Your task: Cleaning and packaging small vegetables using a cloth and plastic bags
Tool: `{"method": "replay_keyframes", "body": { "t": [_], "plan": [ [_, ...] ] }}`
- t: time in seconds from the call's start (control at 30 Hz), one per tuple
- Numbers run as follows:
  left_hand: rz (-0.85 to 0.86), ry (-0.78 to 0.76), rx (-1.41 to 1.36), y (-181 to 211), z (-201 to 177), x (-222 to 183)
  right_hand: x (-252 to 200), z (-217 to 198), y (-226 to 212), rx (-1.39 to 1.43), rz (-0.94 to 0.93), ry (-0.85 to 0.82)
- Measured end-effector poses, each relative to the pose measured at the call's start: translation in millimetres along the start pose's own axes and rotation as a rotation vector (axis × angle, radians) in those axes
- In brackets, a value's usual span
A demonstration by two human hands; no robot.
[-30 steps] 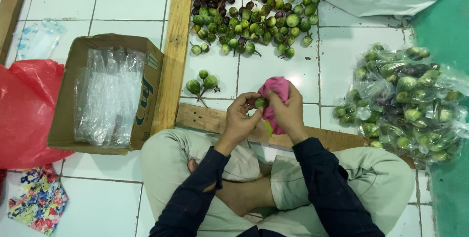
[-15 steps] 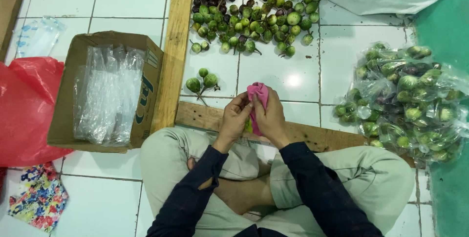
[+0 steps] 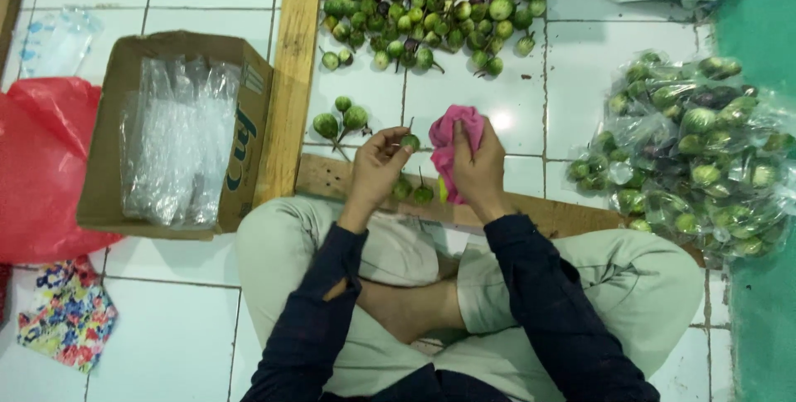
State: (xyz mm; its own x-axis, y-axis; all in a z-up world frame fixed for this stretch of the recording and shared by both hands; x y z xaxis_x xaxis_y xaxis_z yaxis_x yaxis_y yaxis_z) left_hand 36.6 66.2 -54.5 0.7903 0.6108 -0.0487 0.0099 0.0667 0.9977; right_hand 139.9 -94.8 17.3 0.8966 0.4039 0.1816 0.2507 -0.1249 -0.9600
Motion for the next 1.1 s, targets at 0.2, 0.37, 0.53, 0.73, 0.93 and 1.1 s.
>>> {"method": "replay_keyframes", "body": {
  "t": [0.2,0.37,0.53,0.73,0.93,1.1],
  "plan": [
    [-0.081,-0.077,0.712,5.3,-35.6,-18.4,-0.3,2.2,21.4,-0.065,0.002,-0.054],
    [-0.216,-0.161,0.876,-40.9,-42.6,-9.9,-3.1,2.4,36.5,-0.057,-0.021,-0.073],
    [-0.349,-0.231,0.872,-46.7,-43.3,-23.4,-5.7,-5.1,52.9,-0.098,0.049,-0.106],
    [-0.391,-0.219,0.845,-20.6,-39.8,-34.4,-14.3,-15.4,47.1,-0.163,0.105,-0.12],
    [-0.357,-0.199,0.831,-10.7,-35.1,-40.7,-31.4,-6.7,65.0,-0.484,0.308,-0.369],
    [-0.361,-0.164,0.811,4.5,-35.0,-46.1,-36.1,-5.3,72.0,-0.627,0.31,-0.441]
  ]
}}
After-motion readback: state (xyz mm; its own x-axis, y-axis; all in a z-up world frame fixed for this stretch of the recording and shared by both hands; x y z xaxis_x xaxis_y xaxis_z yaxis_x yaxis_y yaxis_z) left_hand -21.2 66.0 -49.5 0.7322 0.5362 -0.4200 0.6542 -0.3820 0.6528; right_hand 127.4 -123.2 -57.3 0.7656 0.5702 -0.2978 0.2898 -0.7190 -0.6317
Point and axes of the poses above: each hand's wrist, its own x-axis towards the middle knuckle, its own z-axis out of the palm, y = z × x, the point moved 5 cm from there along x, towards the middle knuckle, and after that the axes turned 2 degrees about x, right-handed, at the moved point
